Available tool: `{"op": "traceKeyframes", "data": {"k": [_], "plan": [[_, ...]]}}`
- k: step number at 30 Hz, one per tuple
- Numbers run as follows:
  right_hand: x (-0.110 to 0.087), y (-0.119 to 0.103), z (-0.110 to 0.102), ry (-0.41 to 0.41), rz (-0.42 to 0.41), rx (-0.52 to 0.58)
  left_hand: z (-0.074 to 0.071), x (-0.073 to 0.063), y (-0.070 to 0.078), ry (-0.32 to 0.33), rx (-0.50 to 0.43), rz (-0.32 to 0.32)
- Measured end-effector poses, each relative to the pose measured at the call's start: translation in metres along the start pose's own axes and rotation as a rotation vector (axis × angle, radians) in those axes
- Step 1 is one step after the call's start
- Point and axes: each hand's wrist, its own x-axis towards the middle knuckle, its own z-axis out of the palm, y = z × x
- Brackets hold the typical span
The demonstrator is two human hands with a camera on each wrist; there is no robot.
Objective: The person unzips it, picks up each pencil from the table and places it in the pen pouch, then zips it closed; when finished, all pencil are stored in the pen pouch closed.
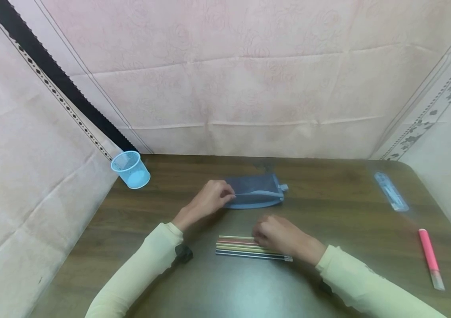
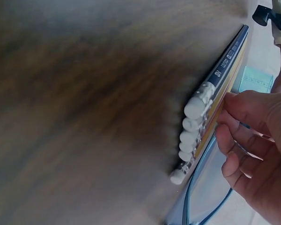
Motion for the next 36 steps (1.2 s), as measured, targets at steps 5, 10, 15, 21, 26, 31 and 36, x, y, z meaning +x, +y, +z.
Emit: {"op": "traceKeyframes", "data": {"k": [5,10,15,21,26,31,36], "plan": [[0.004,0.000,-0.001,0.001,0.019,-0.040,0.000,0.000,0.000,-0.005,-0.007,-0.006],[0.009,0.001,-0.002,0.016,-0.007,-0.109,-0.001,0.001,0.000,-0.010,-0.005,-0.012],[0.014,0.001,-0.001,0.015,-0.032,-0.130,-0.001,0.002,0.001,-0.017,-0.004,-0.018],[0.015,0.004,-0.010,0.023,-0.079,-0.133,-0.002,0.004,0.001,-0.016,-0.007,-0.009],[0.010,0.000,-0.031,0.037,-0.091,0.006,-0.002,0.005,0.000,-0.032,-0.019,-0.014],[0.005,-0.008,-0.050,0.052,-0.077,0.243,-0.002,0.005,-0.005,-0.024,-0.064,-0.015],[0.006,-0.013,-0.053,0.037,-0.023,0.493,-0.003,0.007,-0.008,-0.004,-0.105,-0.002]]}}
